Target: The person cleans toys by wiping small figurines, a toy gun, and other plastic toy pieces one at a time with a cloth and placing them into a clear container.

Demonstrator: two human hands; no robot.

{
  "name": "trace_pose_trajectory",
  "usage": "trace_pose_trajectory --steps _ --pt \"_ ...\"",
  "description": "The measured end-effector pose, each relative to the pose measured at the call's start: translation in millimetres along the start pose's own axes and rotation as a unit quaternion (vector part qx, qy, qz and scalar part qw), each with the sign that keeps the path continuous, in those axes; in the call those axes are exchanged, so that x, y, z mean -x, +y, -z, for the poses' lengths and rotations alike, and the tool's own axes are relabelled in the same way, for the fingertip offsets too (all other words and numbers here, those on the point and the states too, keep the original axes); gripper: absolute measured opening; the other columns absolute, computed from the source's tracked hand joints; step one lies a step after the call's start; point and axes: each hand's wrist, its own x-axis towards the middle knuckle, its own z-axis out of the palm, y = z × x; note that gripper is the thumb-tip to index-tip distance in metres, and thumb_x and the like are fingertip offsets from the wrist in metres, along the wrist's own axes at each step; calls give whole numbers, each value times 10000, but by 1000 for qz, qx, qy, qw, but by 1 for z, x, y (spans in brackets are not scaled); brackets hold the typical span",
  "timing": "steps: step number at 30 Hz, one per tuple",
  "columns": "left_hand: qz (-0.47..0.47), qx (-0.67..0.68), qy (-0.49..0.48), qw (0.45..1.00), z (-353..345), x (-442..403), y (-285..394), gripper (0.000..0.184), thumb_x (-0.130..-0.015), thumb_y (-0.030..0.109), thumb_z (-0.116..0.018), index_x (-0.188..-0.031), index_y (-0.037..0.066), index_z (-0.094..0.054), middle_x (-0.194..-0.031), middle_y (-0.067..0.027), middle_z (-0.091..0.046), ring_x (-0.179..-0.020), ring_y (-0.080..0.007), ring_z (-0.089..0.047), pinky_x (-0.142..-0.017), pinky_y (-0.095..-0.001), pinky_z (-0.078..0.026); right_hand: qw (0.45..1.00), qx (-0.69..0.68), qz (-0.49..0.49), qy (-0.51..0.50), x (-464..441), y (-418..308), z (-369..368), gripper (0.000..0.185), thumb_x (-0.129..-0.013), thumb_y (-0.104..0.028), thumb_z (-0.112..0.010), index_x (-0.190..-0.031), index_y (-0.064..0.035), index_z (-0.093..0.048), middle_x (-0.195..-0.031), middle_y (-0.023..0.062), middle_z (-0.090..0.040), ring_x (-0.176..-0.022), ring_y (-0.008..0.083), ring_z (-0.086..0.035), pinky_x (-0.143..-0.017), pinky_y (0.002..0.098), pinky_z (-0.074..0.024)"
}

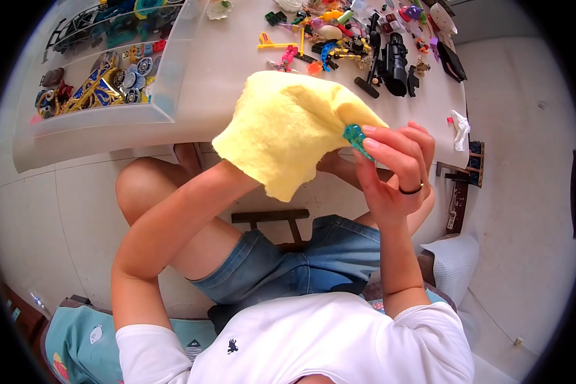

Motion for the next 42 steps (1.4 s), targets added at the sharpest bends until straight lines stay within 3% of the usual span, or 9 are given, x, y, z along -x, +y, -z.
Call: trace_pose_trajectory --steps 5,10,15,22,25,31,36,40,42 --pt "-9 16 -28 999 -4 -4 -2 222 -719 122 -647 -902 23 -570 -762 -22 -571 -649 -87 -502 -584 -230 -439 955 -262 -142 12 -1 8 -2 253 -650 26 -674 -867 -61 -577 -878 60 -623 -851 181 -515 -792 315 -390" --pt "-158 -228 -49 960 -10 -11 13 155 -676 137 -662 -771 43 -583 -642 -31 -527 -549 -99 -455 -520 -236 -407 906 -372 -203 -24 1 12 0 209 -686 14 -661 -874 -17 -573 -873 92 -604 -875 191 -521 -800 302 -397" --pt "-37 -130 -59 989 -10 -3 23 205 -640 195 -688 -687 52 -548 -585 -41 -487 -520 -113 -396 -496 -242 -386 815 -508 -277 -42 2 7 2 193 -710 -38 -661 -873 1 -565 -874 122 -583 -842 190 -538 -791 304 -410" --pt "-230 -480 -92 841 -13 -11 39 196 -643 201 -661 -673 35 -560 -579 -50 -503 -514 -117 -434 -500 -237 -402 789 -535 -302 19 -5 2 8 239 -724 -51 -614 -930 -14 -499 -875 147 -580 -836 190 -556 -810 329 -432" --pt "-178 -359 -121 908 -10 -12 39 168 -657 166 -646 -705 21 -576 -606 -55 -533 -545 -97 -458 -538 -236 -424 778 -563 -267 78 -12 10 19 283 -812 -156 -561 -1036 -24 -451 -852 185 -584 -764 206 -576 -712 318 -482" --pt "-74 -245 -121 959 -11 -11 40 178 -701 148 -645 -747 -9 -574 -661 -37 -568 -596 -75 -478 -551 -234 -434 437 -833 -333 68 -13 6 29 328 -893 -214 -456 -1158 -27 -406 -906 195 -577 -761 213 -589 -644 307 -514" --pt "-1 -235 -120 965 -11 -11 43 186 -727 160 -638 -775 -7 -572 -693 -32 -574 -615 -68 -493 -547 -234 -437 290 -901 -320 50 -14 10 22 298 -912 -199 -409 -1183 -74 -410 -1134 171 -506 -941 225 -556 -820 293 -485" --pt "-48 -232 -125 963 -8 -11 38 205 -738 188 -645 -787 -1 -581 -695 -37 -578 -621 -70 -504 -549 -235 -440 328 -870 -364 58 -16 9 22 274 -868 -131 -494 -1131 -106 -419 -1128 79 -527 -928 143 -498 -836 298 -439" --pt "72 -84 -88 990 -9 -9 34 219 -733 201 -658 -792 2 -587 -688 -41 -579 -622 -72 -506 -551 -237 -442 350 -871 -343 42 -12 12 17 278 -871 -137 -491 -1138 -117 -416 -1172 83 -508 -998 162 -482 -897 329 -412"
